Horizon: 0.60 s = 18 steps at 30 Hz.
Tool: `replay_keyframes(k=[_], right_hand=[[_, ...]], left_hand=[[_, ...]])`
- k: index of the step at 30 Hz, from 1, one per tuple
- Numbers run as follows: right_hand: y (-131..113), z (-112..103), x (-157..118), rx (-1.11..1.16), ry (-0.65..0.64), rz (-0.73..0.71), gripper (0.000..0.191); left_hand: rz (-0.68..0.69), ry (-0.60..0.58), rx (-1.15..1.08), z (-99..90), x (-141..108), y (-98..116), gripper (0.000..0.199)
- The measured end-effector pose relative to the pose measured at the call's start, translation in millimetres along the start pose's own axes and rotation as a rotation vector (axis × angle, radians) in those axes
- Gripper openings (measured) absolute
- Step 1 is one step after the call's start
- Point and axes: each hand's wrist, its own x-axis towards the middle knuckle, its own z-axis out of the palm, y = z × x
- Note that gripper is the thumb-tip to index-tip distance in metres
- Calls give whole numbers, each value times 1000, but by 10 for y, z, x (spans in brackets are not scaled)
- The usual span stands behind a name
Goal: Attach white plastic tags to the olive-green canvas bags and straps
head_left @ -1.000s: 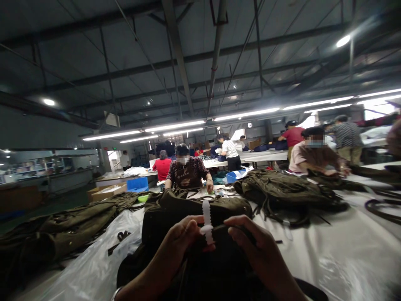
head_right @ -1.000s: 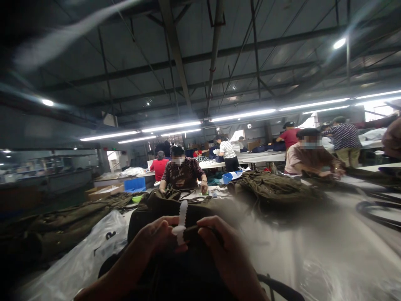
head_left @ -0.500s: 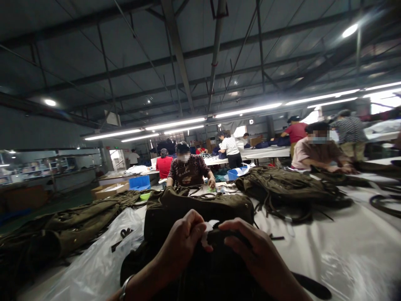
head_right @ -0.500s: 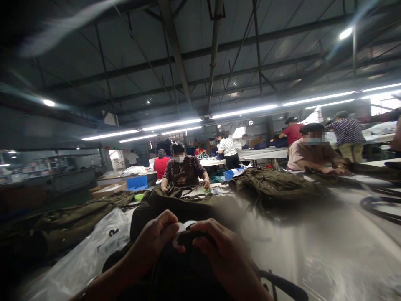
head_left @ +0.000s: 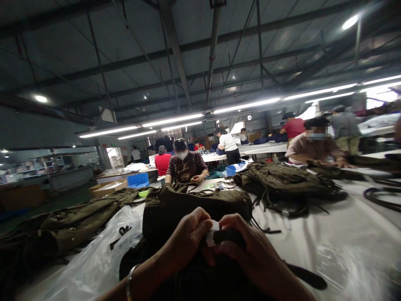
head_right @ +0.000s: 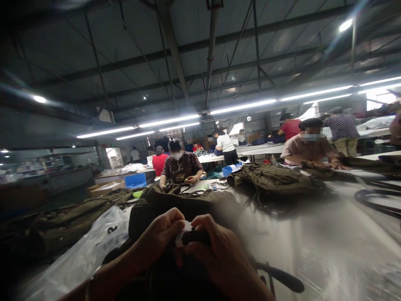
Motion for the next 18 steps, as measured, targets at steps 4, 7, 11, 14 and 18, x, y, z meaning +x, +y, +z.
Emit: replay_keyframes(k=[4, 7, 11, 14, 18], right_hand=[[82, -101, -26, -12, 71, 41, 12], [98, -64, -28, 30, 106, 37, 10], [76, 56, -19, 101, 97, 2, 10], [57, 98, -13, 98, 110, -18, 10], [28, 21, -20, 63, 121, -40, 8]], left_hand=[[-3, 4, -9, 13, 6, 35, 33], [24, 17, 51, 56, 16, 81, 29], [73, 14, 127, 115, 39, 143, 26], [71, 26, 235, 148, 62, 211, 24], [118, 55, 478, 168, 93, 321, 22]])
